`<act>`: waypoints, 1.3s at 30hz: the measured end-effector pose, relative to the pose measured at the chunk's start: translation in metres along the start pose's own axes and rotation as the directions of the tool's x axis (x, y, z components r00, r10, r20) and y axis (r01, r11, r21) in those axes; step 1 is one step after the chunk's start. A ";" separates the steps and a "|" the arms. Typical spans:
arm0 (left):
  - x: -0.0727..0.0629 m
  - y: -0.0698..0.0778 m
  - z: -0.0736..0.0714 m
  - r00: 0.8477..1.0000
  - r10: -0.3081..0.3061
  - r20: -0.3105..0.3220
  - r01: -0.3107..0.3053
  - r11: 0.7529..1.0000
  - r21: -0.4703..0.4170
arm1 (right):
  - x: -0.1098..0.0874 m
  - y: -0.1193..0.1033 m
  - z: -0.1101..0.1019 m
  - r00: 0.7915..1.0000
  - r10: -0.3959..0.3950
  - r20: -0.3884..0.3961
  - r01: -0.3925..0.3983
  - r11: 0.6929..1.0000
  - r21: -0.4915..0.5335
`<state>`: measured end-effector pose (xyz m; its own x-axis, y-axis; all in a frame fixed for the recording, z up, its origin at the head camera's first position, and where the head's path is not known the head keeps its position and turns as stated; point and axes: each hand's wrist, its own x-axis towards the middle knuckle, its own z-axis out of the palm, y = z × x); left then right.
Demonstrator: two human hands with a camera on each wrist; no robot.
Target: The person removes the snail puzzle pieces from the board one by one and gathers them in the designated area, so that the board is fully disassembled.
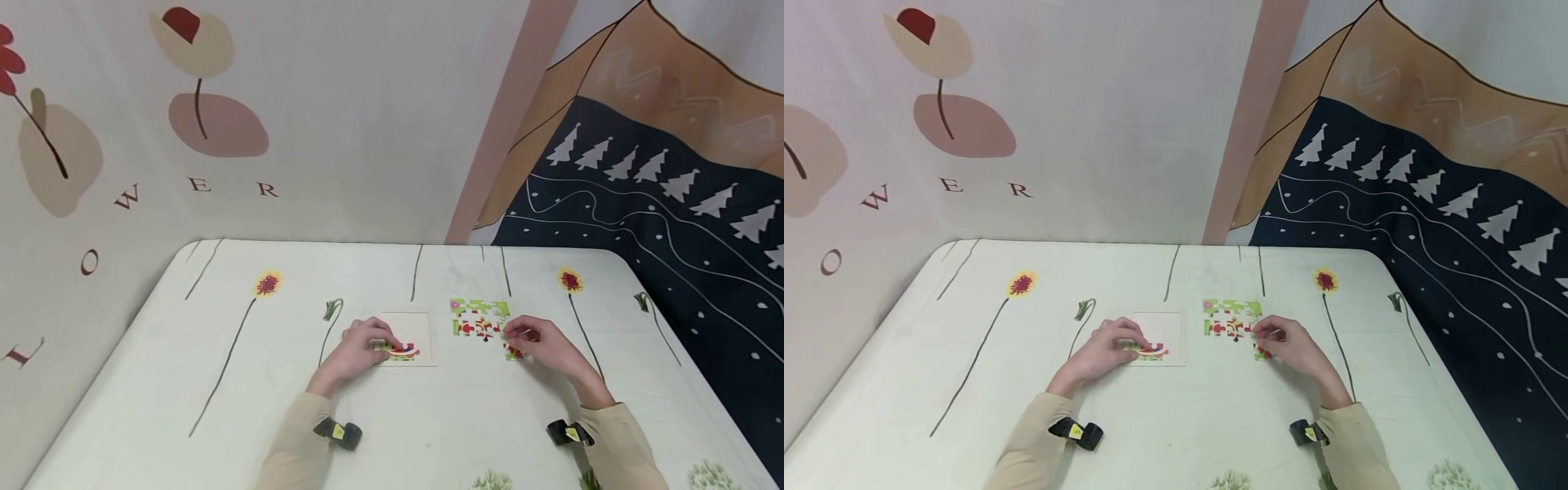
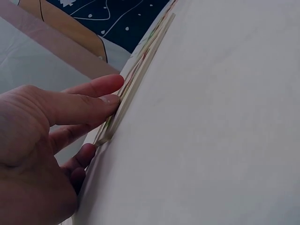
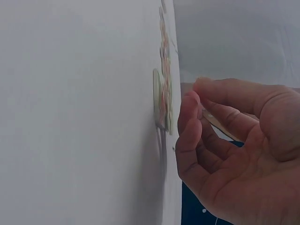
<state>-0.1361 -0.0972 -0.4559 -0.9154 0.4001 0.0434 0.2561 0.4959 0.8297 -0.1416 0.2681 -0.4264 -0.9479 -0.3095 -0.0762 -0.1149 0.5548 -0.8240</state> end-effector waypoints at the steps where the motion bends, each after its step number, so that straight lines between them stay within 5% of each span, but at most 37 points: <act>1: 0.000 -0.001 0.000 1.000 0.004 -0.001 -0.004 1.000 -0.006 | 0.001 -0.001 0.001 1.000 -0.006 0.001 0.006 1.000 -0.001; 27: -0.002 -0.011 -0.011 0.999 0.047 -0.026 -0.047 0.999 -0.014 | 0.027 -0.023 0.030 0.994 -0.101 0.043 0.099 0.994 0.048; 39: -0.003 -0.009 -0.009 0.999 -0.040 -0.032 0.039 0.998 -0.043 | 0.042 -0.035 0.053 0.985 -0.151 0.079 0.143 0.985 0.094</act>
<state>-0.1389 -0.1102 -0.4586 -0.9344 0.3551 0.0278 0.2070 0.4779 0.8537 -0.1613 0.1944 -0.4307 -0.8933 -0.4494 0.0049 -0.2211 0.4300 -0.8753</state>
